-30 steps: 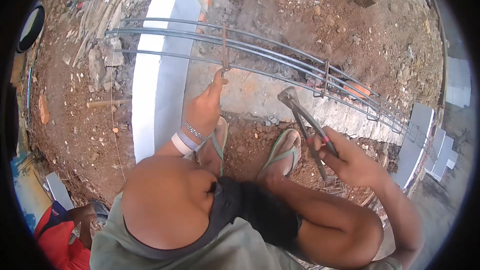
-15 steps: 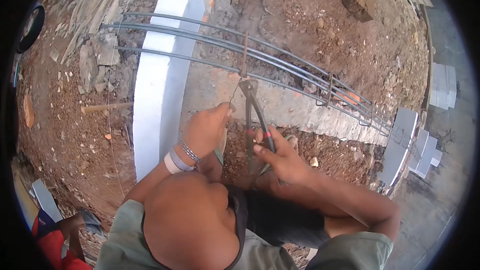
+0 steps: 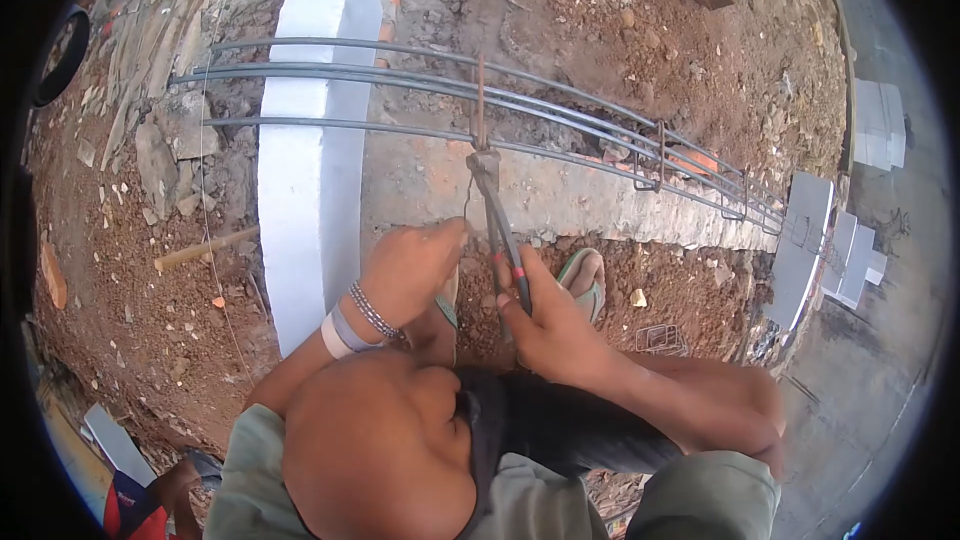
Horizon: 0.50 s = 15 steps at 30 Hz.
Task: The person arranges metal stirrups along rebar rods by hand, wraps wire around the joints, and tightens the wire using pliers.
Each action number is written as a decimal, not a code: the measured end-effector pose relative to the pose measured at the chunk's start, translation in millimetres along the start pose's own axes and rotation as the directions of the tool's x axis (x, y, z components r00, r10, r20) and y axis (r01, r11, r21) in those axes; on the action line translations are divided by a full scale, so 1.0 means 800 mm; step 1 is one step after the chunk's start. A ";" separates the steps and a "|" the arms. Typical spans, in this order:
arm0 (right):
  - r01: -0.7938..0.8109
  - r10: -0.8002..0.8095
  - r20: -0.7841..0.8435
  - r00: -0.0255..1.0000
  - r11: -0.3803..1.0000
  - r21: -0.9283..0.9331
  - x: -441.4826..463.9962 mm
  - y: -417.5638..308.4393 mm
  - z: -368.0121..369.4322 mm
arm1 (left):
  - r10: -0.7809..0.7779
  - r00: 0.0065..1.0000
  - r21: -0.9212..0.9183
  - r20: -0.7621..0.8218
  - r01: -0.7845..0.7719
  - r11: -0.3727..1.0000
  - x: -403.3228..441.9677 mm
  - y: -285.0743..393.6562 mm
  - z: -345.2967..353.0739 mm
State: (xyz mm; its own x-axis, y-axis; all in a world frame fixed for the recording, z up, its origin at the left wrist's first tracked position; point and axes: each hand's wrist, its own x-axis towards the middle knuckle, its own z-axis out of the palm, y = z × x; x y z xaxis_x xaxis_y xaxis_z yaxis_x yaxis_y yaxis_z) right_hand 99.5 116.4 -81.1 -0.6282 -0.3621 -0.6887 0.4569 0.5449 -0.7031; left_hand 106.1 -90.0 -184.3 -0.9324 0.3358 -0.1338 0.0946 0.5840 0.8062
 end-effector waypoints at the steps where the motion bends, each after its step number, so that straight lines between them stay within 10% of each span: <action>1: 0.076 -0.077 -0.035 0.996 0.996 -0.045 0.000 0.006 0.007 | 0.001 1.000 0.001 0.002 -0.001 1.000 -0.001 0.002 -0.001; 7: 0.080 -0.022 -0.326 0.945 0.983 0.165 0.008 0.020 0.062 | -0.008 0.999 -0.091 0.050 0.012 0.996 -0.002 -0.002 -0.002; 10: -0.155 0.259 -0.083 0.962 0.772 0.617 0.018 0.015 0.063 | -0.019 0.997 -0.142 0.081 0.030 0.989 -0.003 -0.001 -0.014; 12: -0.207 0.247 0.041 0.968 0.696 0.687 0.024 0.026 0.054 | -0.039 0.982 -0.188 0.186 0.075 0.979 0.001 0.006 -0.039; 15: -0.212 0.264 -0.015 0.965 0.807 0.551 0.028 0.024 0.051 | 0.071 0.993 -0.184 -0.092 -0.087 0.979 0.005 0.001 -0.036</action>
State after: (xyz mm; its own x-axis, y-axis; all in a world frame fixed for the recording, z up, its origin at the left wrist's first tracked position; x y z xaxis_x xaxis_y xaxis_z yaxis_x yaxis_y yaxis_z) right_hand 119.6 88.2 -117.5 -0.4949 -0.1942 -0.8469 0.8489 0.0997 -0.5190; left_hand 92.1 -109.4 -167.6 -0.9516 0.3064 -0.0228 0.1090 0.4063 0.9072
